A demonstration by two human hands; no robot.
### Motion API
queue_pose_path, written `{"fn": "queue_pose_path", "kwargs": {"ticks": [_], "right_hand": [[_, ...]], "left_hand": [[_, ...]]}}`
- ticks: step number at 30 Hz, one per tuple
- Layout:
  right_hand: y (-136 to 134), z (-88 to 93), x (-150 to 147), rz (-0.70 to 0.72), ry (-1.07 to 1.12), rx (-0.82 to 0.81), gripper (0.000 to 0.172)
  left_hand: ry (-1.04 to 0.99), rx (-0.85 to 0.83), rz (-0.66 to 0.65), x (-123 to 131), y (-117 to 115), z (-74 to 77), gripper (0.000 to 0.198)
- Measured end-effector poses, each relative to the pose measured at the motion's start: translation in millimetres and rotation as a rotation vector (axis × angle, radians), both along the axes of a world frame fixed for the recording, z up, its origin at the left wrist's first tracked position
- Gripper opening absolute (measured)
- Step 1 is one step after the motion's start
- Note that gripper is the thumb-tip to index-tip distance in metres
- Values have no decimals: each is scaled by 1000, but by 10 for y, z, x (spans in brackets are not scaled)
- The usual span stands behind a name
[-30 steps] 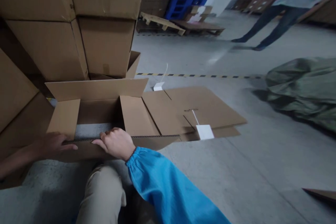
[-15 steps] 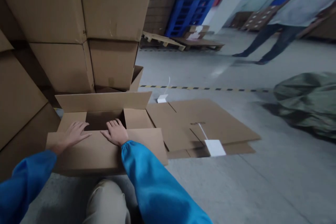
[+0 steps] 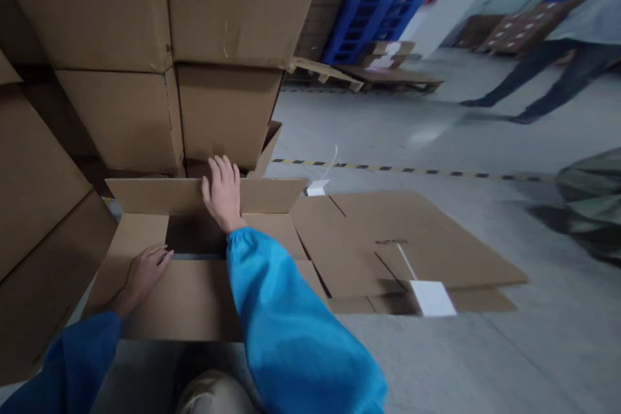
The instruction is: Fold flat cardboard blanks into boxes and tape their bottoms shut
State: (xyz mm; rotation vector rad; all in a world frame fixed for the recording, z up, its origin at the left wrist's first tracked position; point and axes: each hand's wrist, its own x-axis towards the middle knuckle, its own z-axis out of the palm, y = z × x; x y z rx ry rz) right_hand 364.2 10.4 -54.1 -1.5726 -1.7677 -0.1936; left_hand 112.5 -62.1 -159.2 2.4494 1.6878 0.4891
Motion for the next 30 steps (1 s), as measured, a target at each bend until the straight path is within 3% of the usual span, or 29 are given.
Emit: {"fn": "queue_pose_path", "kwargs": {"ticks": [3, 5, 8, 10, 14, 24, 27, 30], "right_hand": [[220, 133, -9, 60, -161, -138, 42], [189, 53, -27, 57, -238, -203, 35], [12, -118, -75, -20, -257, -151, 29], [-93, -184, -113, -66, -254, -119, 28], [-208, -220, -166, -98, -241, -112, 28], [-569, -259, -197, -158, -220, -95, 23], [-808, -399, -249, -113, -178, -158, 28], [-1145, -671, -290, -20, -92, -224, 35]], "left_hand": [[-5, 50, -4, -12, -42, 3, 31], [-2, 212, 22, -13, -83, 7, 31], [10, 507, 102, -2, -159, -20, 44], [18, 584, 133, 6, -197, -56, 53], [1, 639, 160, 2, -217, -132, 64], [-156, 565, 157, -25, -296, -140, 58], [-187, 538, 170, -38, -247, -115, 61], [-181, 568, 193, -36, -195, -56, 63]]}}
